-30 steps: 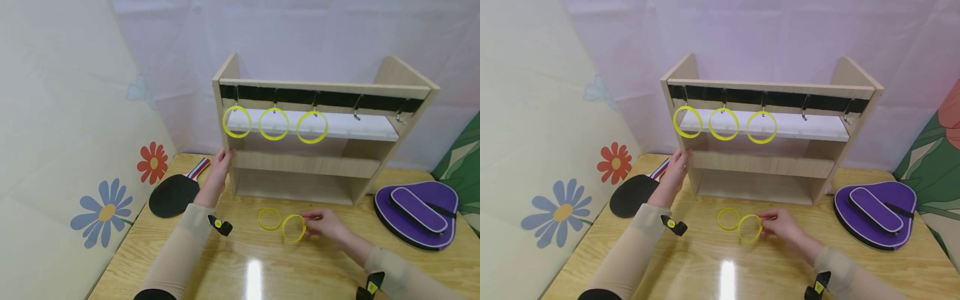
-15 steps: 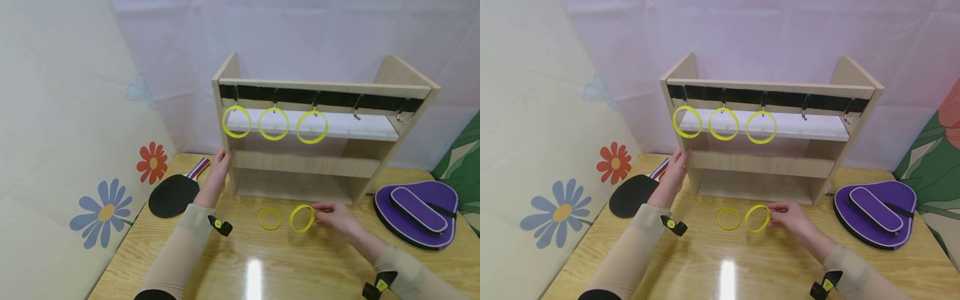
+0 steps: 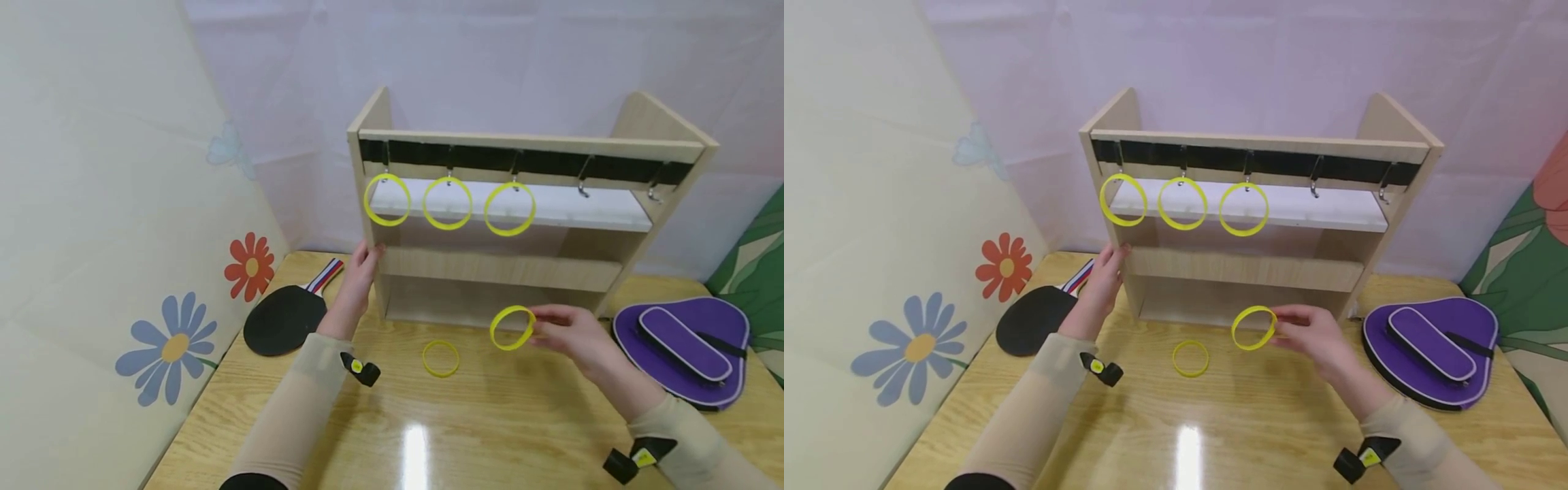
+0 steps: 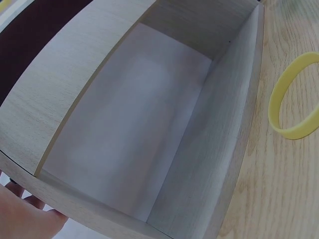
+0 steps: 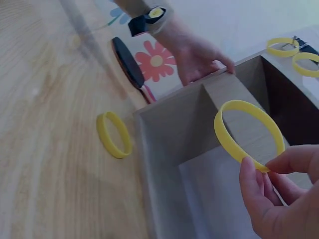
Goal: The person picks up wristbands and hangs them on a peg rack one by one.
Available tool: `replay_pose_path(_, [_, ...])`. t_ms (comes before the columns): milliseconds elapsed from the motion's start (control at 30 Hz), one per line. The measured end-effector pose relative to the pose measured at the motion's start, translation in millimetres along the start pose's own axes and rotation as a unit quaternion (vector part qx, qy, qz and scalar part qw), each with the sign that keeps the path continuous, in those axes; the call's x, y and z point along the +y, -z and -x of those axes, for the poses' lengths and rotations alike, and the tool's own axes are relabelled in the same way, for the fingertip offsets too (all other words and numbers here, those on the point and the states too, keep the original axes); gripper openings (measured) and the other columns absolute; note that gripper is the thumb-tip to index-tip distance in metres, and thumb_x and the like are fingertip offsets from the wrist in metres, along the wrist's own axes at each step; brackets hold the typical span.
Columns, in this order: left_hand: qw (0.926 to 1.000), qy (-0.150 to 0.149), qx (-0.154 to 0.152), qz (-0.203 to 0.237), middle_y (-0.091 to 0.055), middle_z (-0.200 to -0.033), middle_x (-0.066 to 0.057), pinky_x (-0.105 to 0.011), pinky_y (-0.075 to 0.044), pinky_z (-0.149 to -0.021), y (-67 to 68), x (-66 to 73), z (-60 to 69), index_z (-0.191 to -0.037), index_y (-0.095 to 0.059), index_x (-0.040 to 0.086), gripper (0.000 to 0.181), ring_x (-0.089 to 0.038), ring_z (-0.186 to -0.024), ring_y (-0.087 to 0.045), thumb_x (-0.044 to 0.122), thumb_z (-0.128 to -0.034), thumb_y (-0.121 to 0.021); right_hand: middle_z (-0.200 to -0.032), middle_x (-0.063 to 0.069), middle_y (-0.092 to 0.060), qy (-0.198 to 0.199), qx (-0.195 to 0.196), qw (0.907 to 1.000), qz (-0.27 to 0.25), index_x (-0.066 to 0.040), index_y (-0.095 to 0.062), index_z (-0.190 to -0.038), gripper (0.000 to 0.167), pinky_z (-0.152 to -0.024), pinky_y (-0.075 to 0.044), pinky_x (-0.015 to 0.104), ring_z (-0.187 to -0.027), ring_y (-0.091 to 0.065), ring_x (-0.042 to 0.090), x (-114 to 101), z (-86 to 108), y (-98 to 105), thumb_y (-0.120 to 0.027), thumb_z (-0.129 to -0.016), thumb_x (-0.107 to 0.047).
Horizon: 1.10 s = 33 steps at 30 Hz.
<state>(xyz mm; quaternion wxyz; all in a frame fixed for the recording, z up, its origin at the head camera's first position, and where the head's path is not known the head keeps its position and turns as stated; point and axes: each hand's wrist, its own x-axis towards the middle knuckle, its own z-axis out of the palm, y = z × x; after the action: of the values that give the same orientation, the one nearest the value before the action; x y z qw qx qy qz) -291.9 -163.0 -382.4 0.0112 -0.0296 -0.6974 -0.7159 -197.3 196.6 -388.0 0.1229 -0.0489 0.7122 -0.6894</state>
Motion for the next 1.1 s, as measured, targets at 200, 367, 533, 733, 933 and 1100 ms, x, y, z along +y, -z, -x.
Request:
replay_pose_path(200, [1.0, 0.002, 0.0, -0.001, -0.043, -0.15, -0.016, -0.056, -0.025, -0.117, 0.7, -2.5, -1.4, -0.152, -0.038, 0.02, 0.052, -0.029, -0.136, -0.039, 0.028, -0.1015, -0.045, -0.098, -0.007, -0.07, 0.012, 0.002, 0.999, -0.043, -0.016, -0.069, -0.105, 0.021, -0.081, -0.058, 0.025, -0.088, -0.07, 0.009, -19, 4.1, 8, -0.058, -0.096, -0.001])
replay_pose_path(367, [1.0, 0.004, 0.001, 0.0, -0.043, -0.149, -0.015, -0.056, -0.025, -0.117, 0.9, -2.3, -1.6, -0.152, -0.038, 0.019, 0.052, -0.029, -0.136, -0.038, 0.027, -0.1016, -0.045, -0.097, -0.004, -0.07, 0.037, -0.001, 0.9948, -0.094, -0.019, -0.072, -0.098, 0.029, -0.08, -0.058, 0.025, -0.089, -0.07, 0.01, -36, 4.7, 15, -0.057, -0.095, 0.005])
replay_pose_path(533, [0.9999, 0.008, 0.006, 0.006, -0.043, -0.149, -0.015, -0.057, -0.025, -0.117, 0.5, -1.1, -0.9, -0.151, -0.039, 0.019, 0.051, -0.029, -0.135, -0.038, 0.026, -0.1011, -0.046, -0.099, 0.0, -0.072, 0.08, 0.002, 0.9902, -0.114, -0.014, -0.073, -0.102, 0.029, -0.079, -0.058, 0.025, -0.089, -0.071, 0.012, -54, 2.5, 21, -0.057, -0.093, 0.008])
replay_pose_path(733, [1.0, 0.008, 0.003, 0.003, -0.041, -0.151, -0.016, -0.056, -0.025, -0.117, 0.6, -2.2, -1.6, -0.152, -0.037, 0.02, 0.052, -0.029, -0.136, -0.037, 0.026, -0.1014, -0.045, -0.1, 0.001, -0.071, 0.1, 0.006, 0.9859, -0.134, -0.012, -0.073, -0.104, 0.026, -0.077, -0.058, 0.025, -0.088, -0.071, 0.013, -74, 4.7, 29, -0.058, -0.094, 0.007])
replay_pose_path(933, [1.0, 0.0, 0.003, 0.001, -0.042, -0.15, -0.011, -0.057, -0.025, -0.116, 0.1, -1.9, -1.9, -0.153, -0.037, 0.022, 0.053, -0.029, -0.137, -0.037, 0.028, -0.1012, -0.046, -0.104, 0.002, -0.072, 0.138, 0.011, 0.9771, -0.162, -0.007, -0.073, -0.108, 0.027, -0.078, -0.058, 0.026, -0.091, -0.07, 0.014, -90, 7.7, 36, -0.056, -0.094, 0.008])
replay_pose_path(1100, [1.0, 0.0, 0.001, 0.001, -0.042, -0.151, -0.011, -0.057, -0.025, -0.116, 0.2, -1.6, -1.8, -0.153, -0.036, 0.022, 0.054, -0.029, -0.138, -0.036, 0.028, -0.1008, -0.046, -0.109, 0.004, -0.069, 0.159, 0.019, 0.9696, -0.185, -0.005, -0.072, -0.112, 0.028, -0.079, -0.058, 0.027, -0.094, -0.07, 0.015, -100, 9.0, 41, -0.054, -0.095, 0.009])
